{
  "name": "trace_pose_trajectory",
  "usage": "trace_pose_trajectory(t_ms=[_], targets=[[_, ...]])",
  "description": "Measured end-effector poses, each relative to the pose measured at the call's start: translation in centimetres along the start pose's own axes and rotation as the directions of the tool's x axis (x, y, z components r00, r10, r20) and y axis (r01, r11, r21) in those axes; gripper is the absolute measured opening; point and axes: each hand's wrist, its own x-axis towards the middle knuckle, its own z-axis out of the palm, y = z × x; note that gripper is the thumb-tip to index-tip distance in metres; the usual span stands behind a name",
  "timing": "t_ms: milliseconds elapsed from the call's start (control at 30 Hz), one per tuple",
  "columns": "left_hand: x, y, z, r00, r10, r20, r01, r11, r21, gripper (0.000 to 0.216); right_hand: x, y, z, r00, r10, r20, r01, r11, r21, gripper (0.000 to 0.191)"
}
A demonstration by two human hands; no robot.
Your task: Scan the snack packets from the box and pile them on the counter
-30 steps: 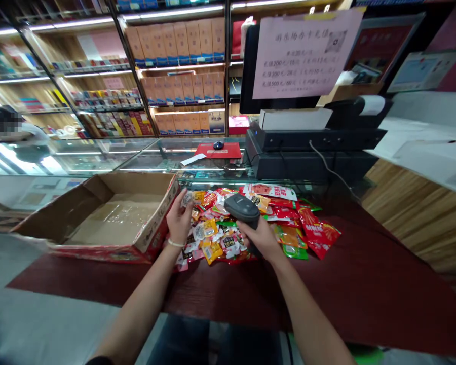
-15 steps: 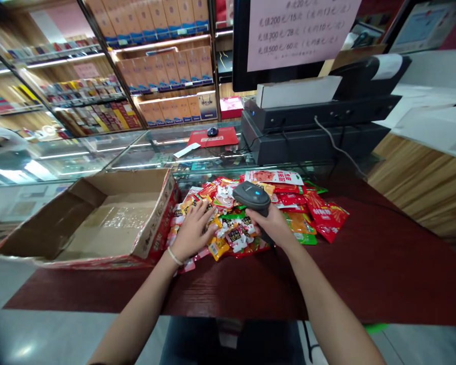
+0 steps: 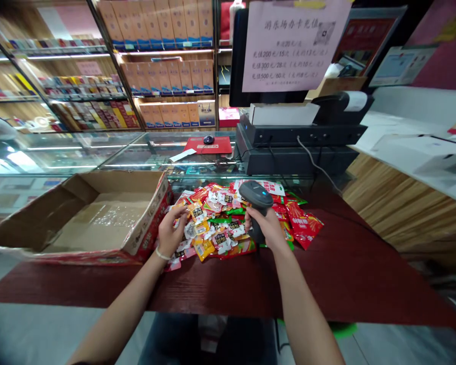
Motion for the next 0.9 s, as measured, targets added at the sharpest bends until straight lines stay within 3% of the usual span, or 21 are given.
trace_pose_trajectory(t_ms=[167, 367, 600, 767, 900], targets=[[0.3, 0.9, 0.0, 1.0, 0.011, -0.007, -0.011, 0.999, 0.052, 0.025, -0.4, -1.3, -0.8, 0.997, 0.052, 0.064, -0.05, 0.998, -0.04, 0.03], [-0.1, 2.6, -0.7, 0.998, -0.041, -0.055, 0.046, 0.993, 0.106, 0.025, -1.5, -2.9, -1.6, 0.999, -0.033, 0.034, 0.033, 0.999, 0.005, 0.028], [-0.8, 3.8, -0.4, 0.998, -0.046, -0.045, 0.051, 0.992, 0.114, 0.028, -2.6, -3.4, -2.5, 0.999, -0.023, 0.036, 0.023, 1.0, 0.0, 0.029], [0.2, 3.7, 0.2, 0.993, -0.03, 0.118, 0.014, 0.991, 0.133, 0.044, -2.8, -3.2, -1.8, 0.998, -0.041, 0.048, 0.042, 0.999, -0.011, 0.03], [0.9, 2.7, 1.6, 0.959, -0.131, 0.253, 0.11, 0.989, 0.094, 0.068, -2.9, -2.5, -0.6, 0.997, -0.034, 0.074, 0.037, 0.999, -0.039, 0.031]])
